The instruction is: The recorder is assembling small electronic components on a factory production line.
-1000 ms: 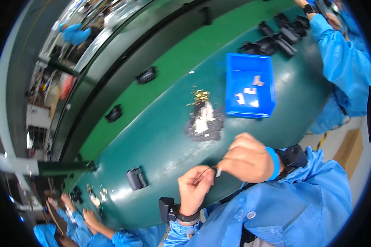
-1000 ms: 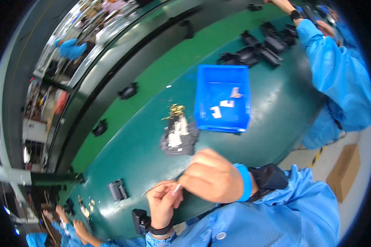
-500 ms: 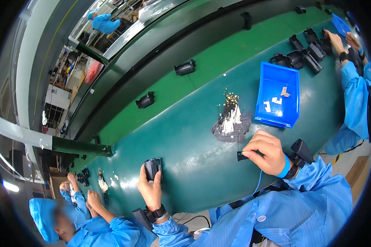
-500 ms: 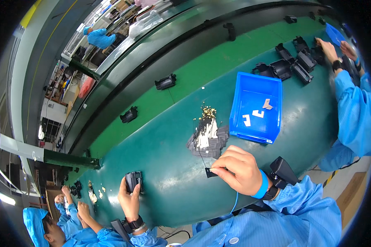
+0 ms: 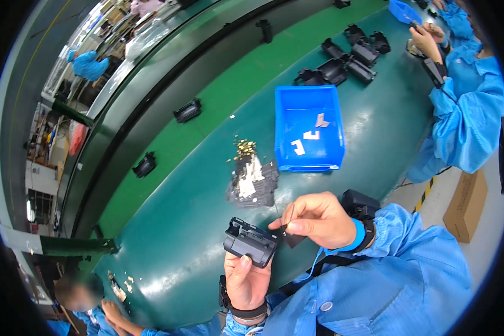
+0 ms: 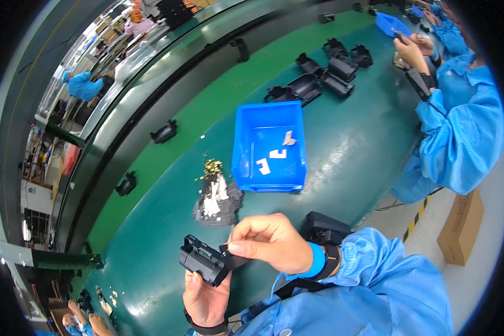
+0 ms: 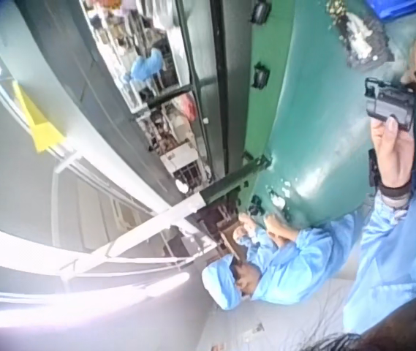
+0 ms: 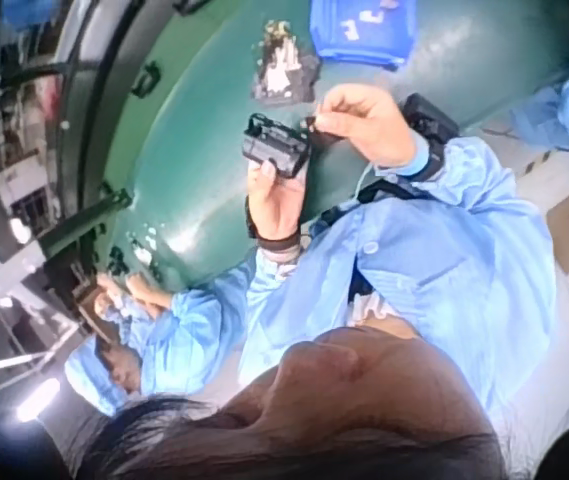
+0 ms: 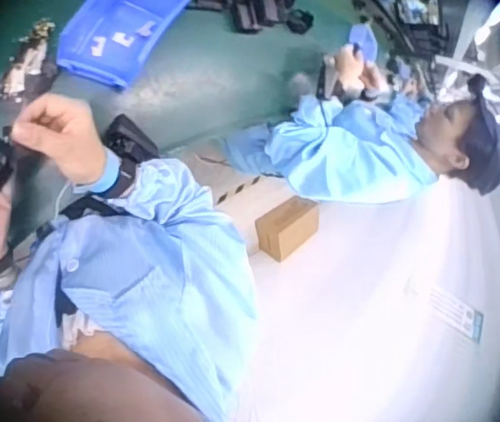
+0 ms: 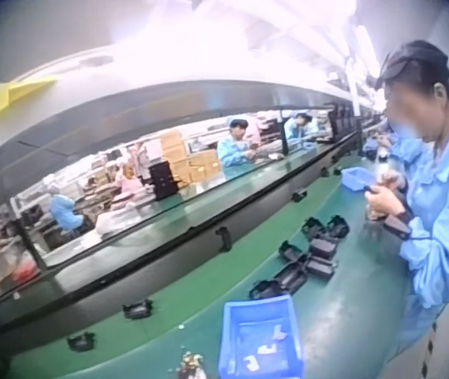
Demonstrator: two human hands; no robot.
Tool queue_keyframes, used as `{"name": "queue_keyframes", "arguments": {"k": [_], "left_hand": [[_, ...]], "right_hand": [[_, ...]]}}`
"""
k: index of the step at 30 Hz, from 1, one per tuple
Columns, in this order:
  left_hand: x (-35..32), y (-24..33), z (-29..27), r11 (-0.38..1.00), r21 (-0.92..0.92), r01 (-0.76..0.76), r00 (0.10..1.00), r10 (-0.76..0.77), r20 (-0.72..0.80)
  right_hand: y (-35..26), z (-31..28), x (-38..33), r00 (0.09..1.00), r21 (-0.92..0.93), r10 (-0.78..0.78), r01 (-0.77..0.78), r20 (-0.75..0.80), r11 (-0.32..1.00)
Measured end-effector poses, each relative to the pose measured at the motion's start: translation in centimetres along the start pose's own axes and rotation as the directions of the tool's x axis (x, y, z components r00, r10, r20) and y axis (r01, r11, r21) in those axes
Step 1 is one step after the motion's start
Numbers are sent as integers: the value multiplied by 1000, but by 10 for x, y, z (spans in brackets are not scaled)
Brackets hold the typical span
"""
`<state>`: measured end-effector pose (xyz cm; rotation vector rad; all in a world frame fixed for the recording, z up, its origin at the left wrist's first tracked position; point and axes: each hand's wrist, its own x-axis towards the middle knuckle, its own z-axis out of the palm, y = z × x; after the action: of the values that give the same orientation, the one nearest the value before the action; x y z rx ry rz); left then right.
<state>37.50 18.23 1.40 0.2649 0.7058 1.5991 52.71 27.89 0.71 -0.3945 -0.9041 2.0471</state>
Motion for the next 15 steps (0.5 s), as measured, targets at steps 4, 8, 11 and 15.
{"name": "queue_keyframes", "arguments": {"k": [4,8,11,15], "left_hand": [[6,-16,15,996,-72,47,999,-46,17],[9,-24,16,992,-115,50,999,-52,-12],[8,-29,19,989,-131,68,998,-68,1],[8,-34,23,998,-52,30,995,-34,-93]], "right_hand": [[-5,-5,-6,997,37,-71,71,-11,997],[-15,-5,-12,982,-22,-178,179,56,984],[-14,-6,-12,971,-87,-218,226,94,970],[-14,-8,-11,944,-325,-294,327,147,887]]}}
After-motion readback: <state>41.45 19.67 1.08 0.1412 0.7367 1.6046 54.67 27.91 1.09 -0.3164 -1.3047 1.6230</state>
